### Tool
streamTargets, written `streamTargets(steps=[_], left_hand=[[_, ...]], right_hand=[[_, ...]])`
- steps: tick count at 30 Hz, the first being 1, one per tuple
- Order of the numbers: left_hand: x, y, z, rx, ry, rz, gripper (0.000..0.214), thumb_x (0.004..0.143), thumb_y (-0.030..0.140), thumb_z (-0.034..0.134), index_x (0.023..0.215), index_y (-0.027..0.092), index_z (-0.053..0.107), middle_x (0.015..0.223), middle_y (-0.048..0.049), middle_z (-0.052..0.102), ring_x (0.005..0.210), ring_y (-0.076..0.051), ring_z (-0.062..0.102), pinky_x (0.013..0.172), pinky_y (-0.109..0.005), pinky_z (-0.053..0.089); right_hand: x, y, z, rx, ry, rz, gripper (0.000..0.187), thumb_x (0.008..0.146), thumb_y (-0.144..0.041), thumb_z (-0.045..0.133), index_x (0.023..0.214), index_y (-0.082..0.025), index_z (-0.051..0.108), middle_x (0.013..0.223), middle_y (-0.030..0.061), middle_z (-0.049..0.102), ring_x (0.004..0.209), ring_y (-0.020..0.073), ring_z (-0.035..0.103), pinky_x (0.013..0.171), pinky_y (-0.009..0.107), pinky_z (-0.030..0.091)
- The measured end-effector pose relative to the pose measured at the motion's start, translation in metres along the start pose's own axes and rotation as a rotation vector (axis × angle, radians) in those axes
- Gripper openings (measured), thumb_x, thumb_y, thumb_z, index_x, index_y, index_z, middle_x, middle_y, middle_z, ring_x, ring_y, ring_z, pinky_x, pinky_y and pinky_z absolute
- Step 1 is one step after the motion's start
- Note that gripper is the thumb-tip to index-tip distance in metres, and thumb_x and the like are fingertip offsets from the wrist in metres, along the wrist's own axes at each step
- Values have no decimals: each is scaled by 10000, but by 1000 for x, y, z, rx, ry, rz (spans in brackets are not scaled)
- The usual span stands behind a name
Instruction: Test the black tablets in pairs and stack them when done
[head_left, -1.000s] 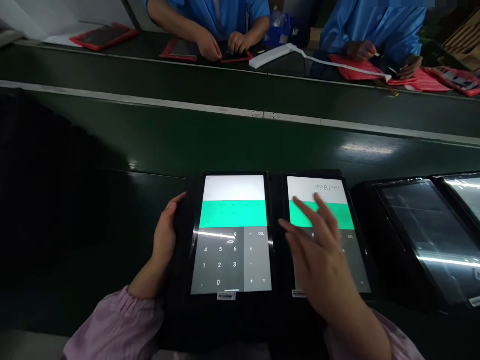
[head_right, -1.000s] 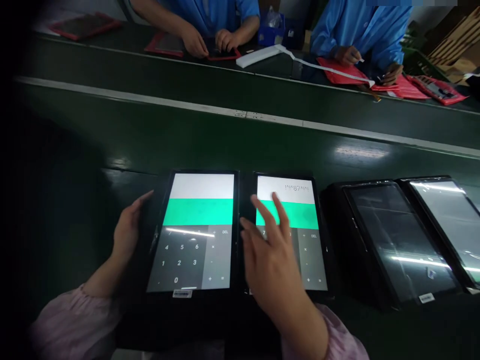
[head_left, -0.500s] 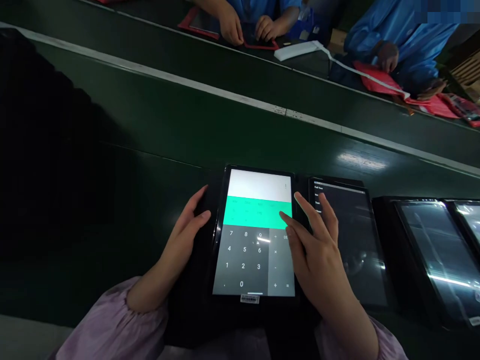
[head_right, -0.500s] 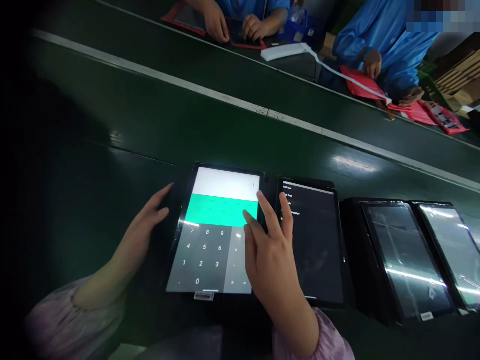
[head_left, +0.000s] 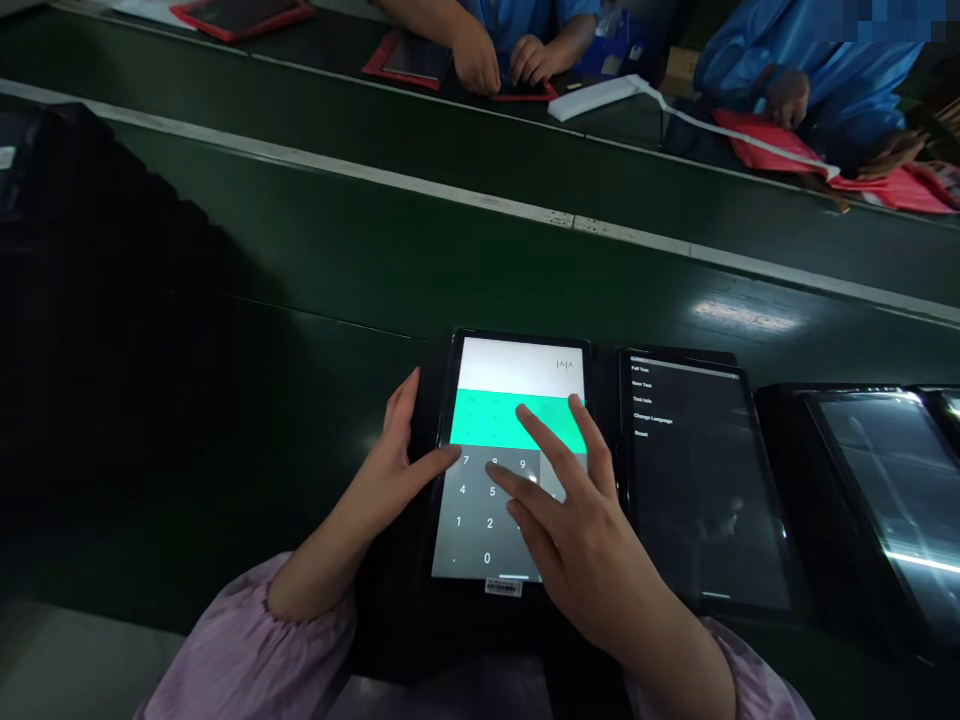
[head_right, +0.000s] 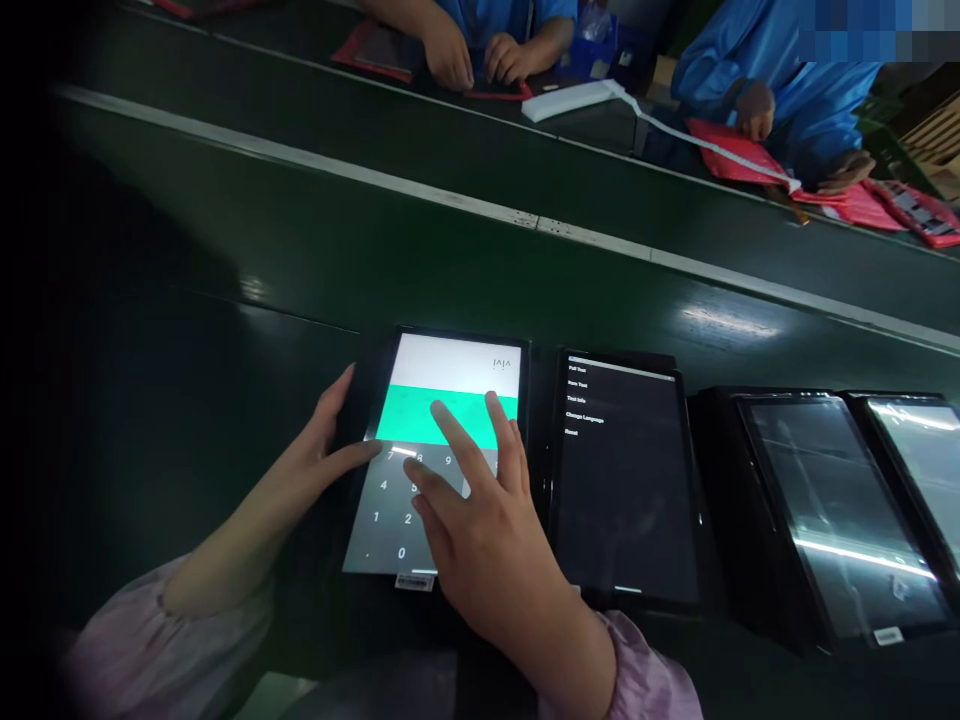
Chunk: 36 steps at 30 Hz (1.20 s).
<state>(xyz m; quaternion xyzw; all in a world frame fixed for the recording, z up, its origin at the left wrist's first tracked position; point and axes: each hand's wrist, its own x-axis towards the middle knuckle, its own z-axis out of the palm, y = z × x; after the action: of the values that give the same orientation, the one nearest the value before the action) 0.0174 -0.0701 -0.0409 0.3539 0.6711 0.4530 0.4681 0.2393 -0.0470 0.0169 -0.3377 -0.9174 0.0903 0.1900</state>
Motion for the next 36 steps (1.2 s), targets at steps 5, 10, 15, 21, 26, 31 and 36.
streamTargets(steps=[5, 10, 15, 21, 26, 31, 36], left_hand=[[0, 1, -2, 106, -12, 27, 1118, 755, 573, 827, 1700, 279, 308, 1795, -145, 295, 1690, -432, 157, 1320, -602, 297], [0, -14, -1, 73, 14, 58, 1067, 801, 596, 803, 1709, 318, 316, 1788, -119, 329, 1689, -421, 177, 1321, -600, 301], [-1, -26, -1, -13, 52, 100, 948, 854, 548, 766, 1694, 335, 380, 1780, -70, 382, 1692, -356, 210, 1346, -525, 283], [-3, -19, -3, -71, 41, 48, 896, 853, 475, 757, 1671, 311, 432, 1774, -62, 404, 1678, -357, 257, 1341, -535, 309], [-5, -14, -3, -130, 51, 14, 891, 854, 455, 781, 1669, 331, 441, 1770, -45, 418, 1642, -356, 352, 1331, -518, 343], [-8, -3, 0, -206, 101, -74, 813, 855, 482, 752, 1618, 320, 525, 1698, -65, 526, 1519, -381, 539, 1231, -510, 502], [-2, 0, 4, -227, 200, -59, 700, 830, 430, 753, 1507, 285, 648, 1576, -78, 650, 1503, -395, 554, 1225, -517, 509]], right_hand=[[-4, 6, 1, 3, 65, 83, 371, 1124, -215, 454, 1284, -232, 788, 1613, 79, 596, 1643, 424, 317, 1131, 667, 596], [-15, 27, 1, -80, 246, 264, 359, 1137, -277, 451, 1248, -213, 786, 1610, 87, 597, 1611, 425, 376, 1106, 690, 602], [-12, 27, 10, -104, 193, 239, 377, 1136, -265, 441, 1308, -229, 775, 1659, 79, 543, 1642, 444, 305, 1148, 716, 559], [-8, 26, 6, -104, 192, 247, 388, 1138, -261, 434, 1260, -184, 794, 1607, 117, 596, 1630, 455, 327, 1164, 740, 531], [-6, 22, 9, -95, 155, 244, 396, 1132, -244, 432, 1306, -203, 785, 1643, 108, 558, 1648, 467, 277, 1180, 768, 494], [-13, 35, -1, -101, 237, 305, 422, 1142, -271, 398, 1262, -238, 801, 1615, 84, 589, 1644, 427, 310, 1208, 748, 472], [-36, 79, -22, -233, 376, 433, 481, 1153, -412, 388, 1210, -213, 822, 1573, 142, 611, 1626, 446, 333, 1274, 794, 314]])
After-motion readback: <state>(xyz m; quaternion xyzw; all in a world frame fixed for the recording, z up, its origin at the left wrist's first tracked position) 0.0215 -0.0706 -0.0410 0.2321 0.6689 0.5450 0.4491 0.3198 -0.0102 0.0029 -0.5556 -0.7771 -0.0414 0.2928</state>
